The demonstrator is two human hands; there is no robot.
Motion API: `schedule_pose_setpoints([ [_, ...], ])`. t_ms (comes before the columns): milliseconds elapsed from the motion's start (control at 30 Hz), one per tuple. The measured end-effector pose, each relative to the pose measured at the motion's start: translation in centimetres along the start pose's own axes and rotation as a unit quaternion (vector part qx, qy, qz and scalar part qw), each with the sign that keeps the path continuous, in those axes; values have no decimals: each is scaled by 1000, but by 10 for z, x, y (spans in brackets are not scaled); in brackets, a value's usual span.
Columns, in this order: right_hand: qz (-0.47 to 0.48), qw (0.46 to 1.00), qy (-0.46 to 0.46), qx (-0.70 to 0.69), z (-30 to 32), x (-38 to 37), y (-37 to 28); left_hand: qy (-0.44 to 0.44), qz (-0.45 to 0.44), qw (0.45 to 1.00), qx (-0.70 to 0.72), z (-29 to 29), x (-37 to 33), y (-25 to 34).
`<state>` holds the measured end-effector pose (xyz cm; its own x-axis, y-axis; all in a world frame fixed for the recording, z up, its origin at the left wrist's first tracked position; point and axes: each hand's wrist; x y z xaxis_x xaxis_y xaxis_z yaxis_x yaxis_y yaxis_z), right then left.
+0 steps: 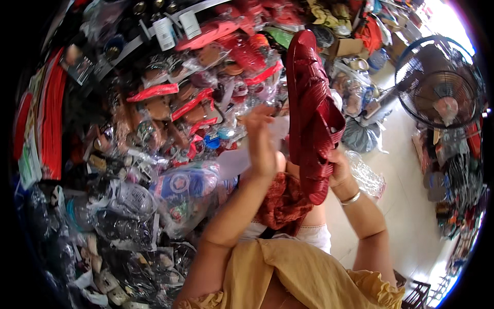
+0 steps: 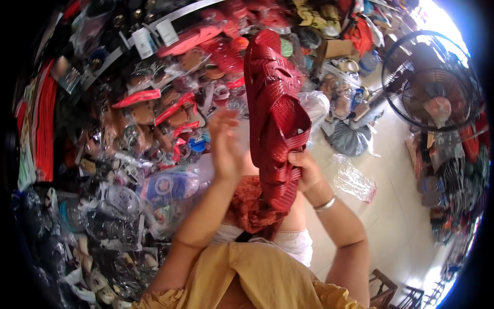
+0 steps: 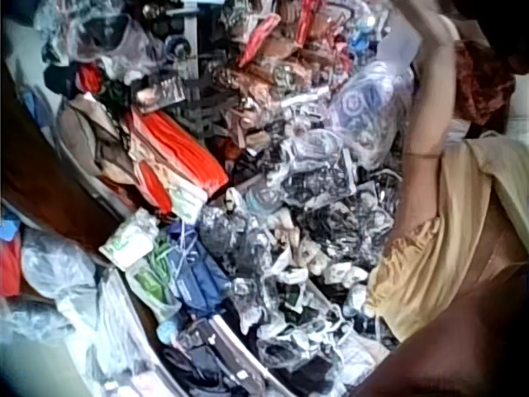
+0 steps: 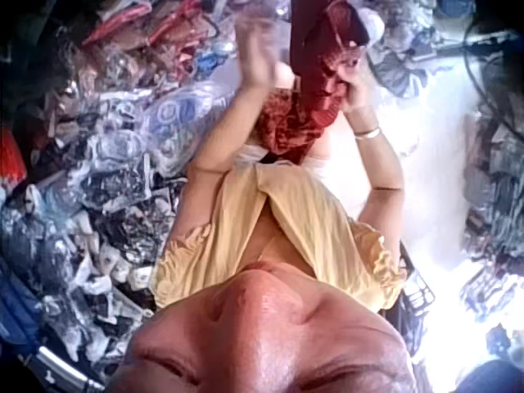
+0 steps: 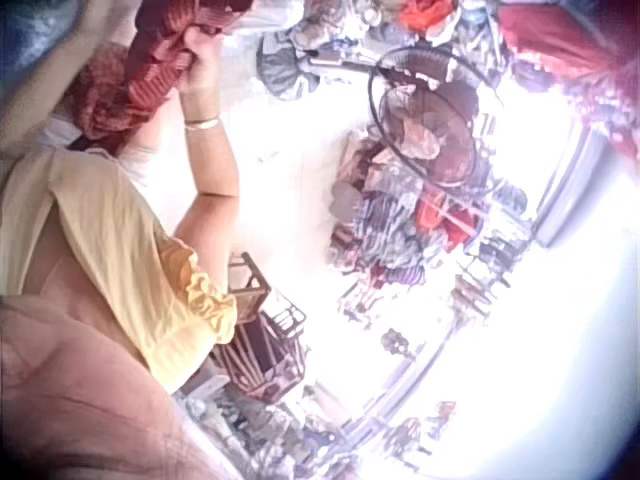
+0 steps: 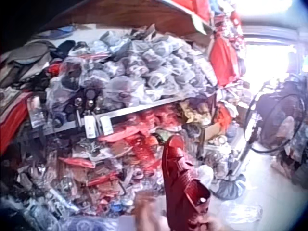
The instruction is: The person takes red sandals out of a plastic bag, wipes them with a cloth, and then puts them back into the plastic bag, tying the bag closed.
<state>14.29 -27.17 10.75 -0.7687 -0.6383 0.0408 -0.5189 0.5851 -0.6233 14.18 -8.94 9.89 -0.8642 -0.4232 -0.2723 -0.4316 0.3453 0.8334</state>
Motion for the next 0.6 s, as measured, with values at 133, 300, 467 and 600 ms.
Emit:
schedule_pose_setpoints([
  [133,66,993,99,22,-4,-14,43,-41,94,975,196,2,37,14],
  [300,39,994,99,6,15,-3,47,-264,17,933,-245,132,45,30],
  [467,43,987,155,-23,46,11,58,-71,194,953,-223,237,46,-8],
  [600,-16,981,114,-155,51,28,59,1,330,921,-209,256,42,-68],
])
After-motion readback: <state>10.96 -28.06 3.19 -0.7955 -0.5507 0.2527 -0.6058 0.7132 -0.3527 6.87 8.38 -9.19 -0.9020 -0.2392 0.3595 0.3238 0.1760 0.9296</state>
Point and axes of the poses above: each hand's wrist, its own x-axis away from the middle knuckle, its own z-axis out of the back of the hand, y = z × x, and after that the axes turned 2 degrees about x, right-handed
